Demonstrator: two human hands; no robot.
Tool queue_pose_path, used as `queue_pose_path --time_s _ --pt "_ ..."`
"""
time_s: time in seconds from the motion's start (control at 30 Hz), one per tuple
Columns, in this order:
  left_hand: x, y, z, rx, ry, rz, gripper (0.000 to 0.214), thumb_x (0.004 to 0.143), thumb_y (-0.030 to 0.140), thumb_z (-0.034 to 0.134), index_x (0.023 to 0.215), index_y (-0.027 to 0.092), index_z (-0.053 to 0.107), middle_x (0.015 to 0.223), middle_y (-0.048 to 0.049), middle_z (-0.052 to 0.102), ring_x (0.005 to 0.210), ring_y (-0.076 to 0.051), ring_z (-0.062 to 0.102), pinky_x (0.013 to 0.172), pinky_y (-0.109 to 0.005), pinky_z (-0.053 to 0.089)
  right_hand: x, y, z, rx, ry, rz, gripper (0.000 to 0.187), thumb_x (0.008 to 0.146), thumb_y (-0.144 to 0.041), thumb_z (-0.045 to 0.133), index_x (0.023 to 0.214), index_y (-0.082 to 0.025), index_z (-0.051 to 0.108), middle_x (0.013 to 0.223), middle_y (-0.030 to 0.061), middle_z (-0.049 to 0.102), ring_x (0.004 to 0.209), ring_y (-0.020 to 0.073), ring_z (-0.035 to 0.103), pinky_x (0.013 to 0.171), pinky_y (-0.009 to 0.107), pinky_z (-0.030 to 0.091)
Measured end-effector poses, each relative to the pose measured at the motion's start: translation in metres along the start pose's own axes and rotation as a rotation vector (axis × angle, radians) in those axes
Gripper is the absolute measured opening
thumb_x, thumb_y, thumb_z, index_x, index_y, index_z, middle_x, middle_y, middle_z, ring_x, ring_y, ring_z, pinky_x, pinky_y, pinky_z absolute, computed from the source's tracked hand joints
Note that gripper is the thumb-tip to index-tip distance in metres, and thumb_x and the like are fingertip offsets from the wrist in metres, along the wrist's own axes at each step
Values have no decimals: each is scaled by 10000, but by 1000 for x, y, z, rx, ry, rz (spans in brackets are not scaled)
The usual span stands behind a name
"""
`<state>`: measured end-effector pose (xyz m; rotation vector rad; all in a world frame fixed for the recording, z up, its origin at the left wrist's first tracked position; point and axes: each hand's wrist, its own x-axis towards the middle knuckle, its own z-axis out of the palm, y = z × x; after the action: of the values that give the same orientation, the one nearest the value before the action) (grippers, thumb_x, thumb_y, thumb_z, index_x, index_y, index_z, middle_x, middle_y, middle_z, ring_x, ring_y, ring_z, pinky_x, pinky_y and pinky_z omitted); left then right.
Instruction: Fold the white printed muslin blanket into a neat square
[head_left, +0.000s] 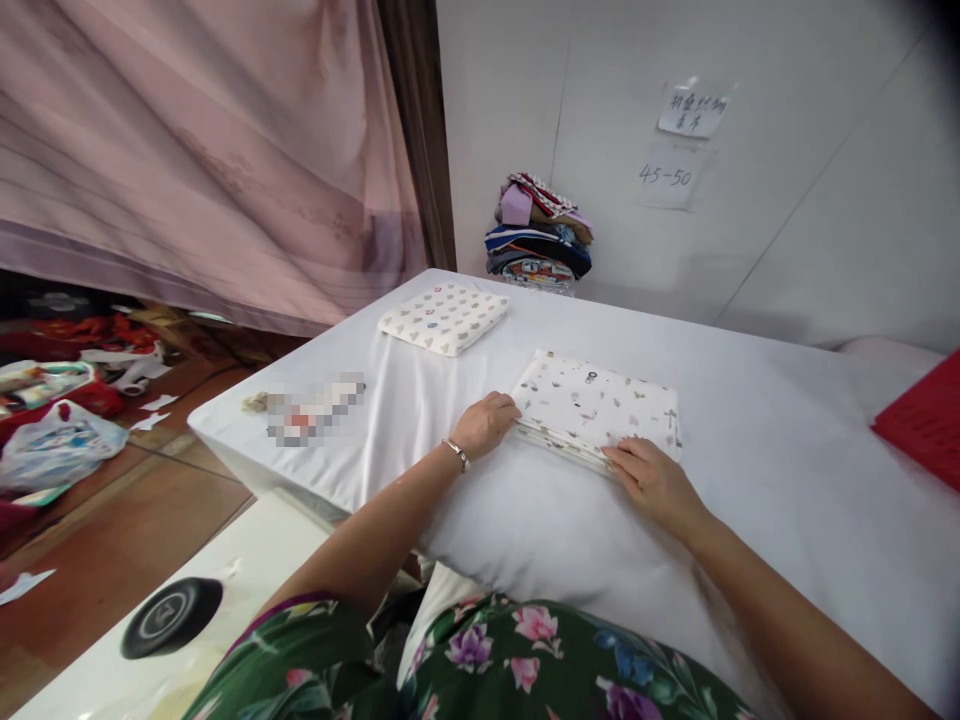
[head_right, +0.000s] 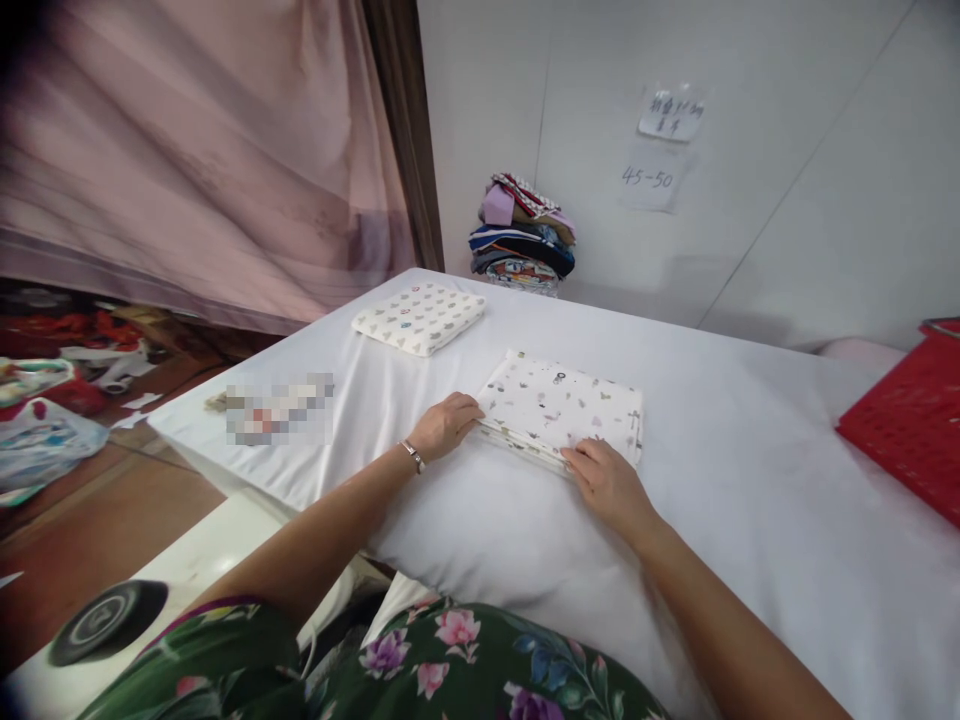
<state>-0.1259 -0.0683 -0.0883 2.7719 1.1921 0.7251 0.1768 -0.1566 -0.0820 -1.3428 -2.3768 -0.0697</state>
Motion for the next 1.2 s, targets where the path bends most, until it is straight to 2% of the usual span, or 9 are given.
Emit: queue_pose_path --time_s 0.13,0.33,0.5,0.67,0.93,1.1,1.2 --pt "-8 -3 1 -113 26 -99 228 843 147 430 971 210 608 1019 -44 582 929 -171 528 783 -290 456 -9 4 2 12 36 -19 277 901 -227 381 1081 -197 590 998 75 573 895 186 531 743 324 463" --pt "-12 0 -3 -380 34 -320 214 777 138 464 920 206 607 982 -17 563 706 -98 553 712 -235 470 -21 5 7 -1 91 -25 293 884 -214 408 1134 -191 559 1048 90 567 942 203 526 797 359 460" --pt "-7 -1 -2 -413 60 -313 191 699 83 475 813 185 590 858 -9 546 689 -99 527 677 -226 462 -28 7 13 -51 155 -39 313 867 -212 440 1161 -187 544 1087 94 563 990 216 520 841 388 444" --pt "-4 -1 0 -387 82 -311 214 652 45 467 784 182 566 808 2 530 663 -96 500 661 -227 447 -34 9 15 -67 188 -25 323 860 -218 449 1167 -186 545 1103 97 558 1005 218 521 862 395 440" --pt "-9 3 5 -434 159 -342 183 695 83 483 828 186 555 813 5 524 648 -91 508 648 -236 462 -36 5 15 -57 212 13 343 854 -218 454 1188 -199 528 1121 102 554 1023 239 520 885 426 429" --pt "-8 3 6 -352 224 -335 180 676 60 471 789 182 539 769 8 518 648 -98 501 646 -237 451 -39 5 19 -50 209 -3 376 849 -196 463 1223 -207 493 1142 100 539 1039 236 512 893 420 433" --pt "-9 -1 6 -319 201 -328 183 670 58 469 784 183 539 761 7 522 646 -103 501 637 -239 444 -43 7 21 -42 195 -18 422 852 -179 449 1272 -218 444 1174 100 522 1071 233 498 905 412 439"
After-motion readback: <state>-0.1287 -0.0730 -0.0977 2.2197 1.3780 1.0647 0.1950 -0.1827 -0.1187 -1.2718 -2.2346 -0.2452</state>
